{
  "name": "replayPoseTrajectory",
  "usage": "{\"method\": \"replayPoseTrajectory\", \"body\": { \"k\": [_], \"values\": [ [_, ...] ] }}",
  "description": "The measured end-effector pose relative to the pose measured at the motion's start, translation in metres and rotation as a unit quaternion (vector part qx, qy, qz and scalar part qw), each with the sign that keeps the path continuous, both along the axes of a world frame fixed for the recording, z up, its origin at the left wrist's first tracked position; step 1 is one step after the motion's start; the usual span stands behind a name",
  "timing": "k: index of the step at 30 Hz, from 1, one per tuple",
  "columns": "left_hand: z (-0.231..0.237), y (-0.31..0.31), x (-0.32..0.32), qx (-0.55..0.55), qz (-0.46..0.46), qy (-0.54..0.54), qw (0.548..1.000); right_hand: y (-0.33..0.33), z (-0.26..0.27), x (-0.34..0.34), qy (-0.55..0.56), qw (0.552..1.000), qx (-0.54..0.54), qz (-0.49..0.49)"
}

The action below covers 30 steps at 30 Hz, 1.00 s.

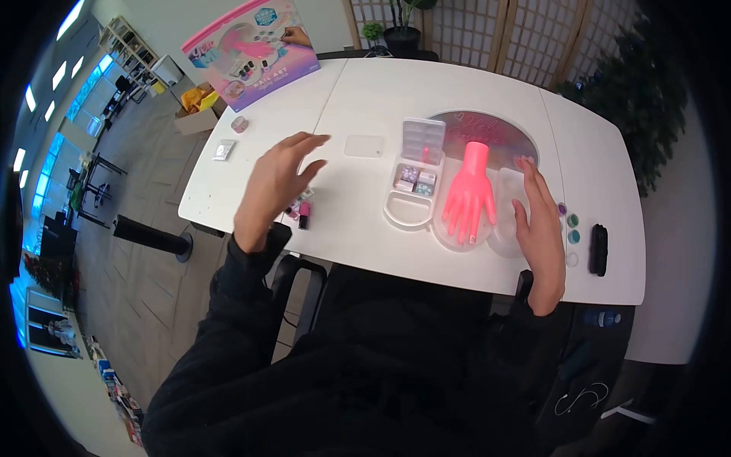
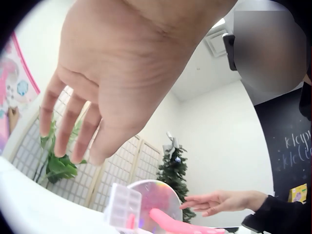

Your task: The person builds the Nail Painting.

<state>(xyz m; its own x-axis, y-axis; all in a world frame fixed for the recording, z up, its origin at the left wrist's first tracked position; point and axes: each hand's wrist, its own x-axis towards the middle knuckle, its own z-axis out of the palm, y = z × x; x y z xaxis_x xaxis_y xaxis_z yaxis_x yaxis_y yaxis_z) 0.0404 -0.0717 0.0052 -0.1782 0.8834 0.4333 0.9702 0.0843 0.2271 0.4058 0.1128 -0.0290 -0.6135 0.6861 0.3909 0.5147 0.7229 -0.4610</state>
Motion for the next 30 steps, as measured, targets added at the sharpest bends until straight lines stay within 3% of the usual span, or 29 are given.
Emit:
{"method": "replayPoseTrajectory", "body": {
  "k": [5,11,17,20,30],
  "values": [
    [-0.018,-0.045,-0.046,-0.123,0.144,-0.001,0.982,-0.003,-0.004,-0.002,0.018,1.0,0.001,0.002],
    [-0.039,-0.045,-0.051,-0.13,0.139,-0.078,0.979,-0.008,-0.02,-0.01,0.015,1.0,-0.006,0.002],
    [-0.044,-0.043,-0.053,-0.09,0.115,-0.075,0.986,-0.009,-0.009,-0.014,0.01,1.0,-0.017,0.014],
    [-0.039,-0.038,-0.054,-0.095,0.123,-0.138,0.978,-0.002,-0.013,-0.007,0.003,1.0,-0.004,0.005],
    [-0.053,-0.036,-0.068,-0.055,0.126,-0.11,0.984,-0.011,0.002,-0.007,-0.011,1.0,0.022,-0.015]
  ]
}}
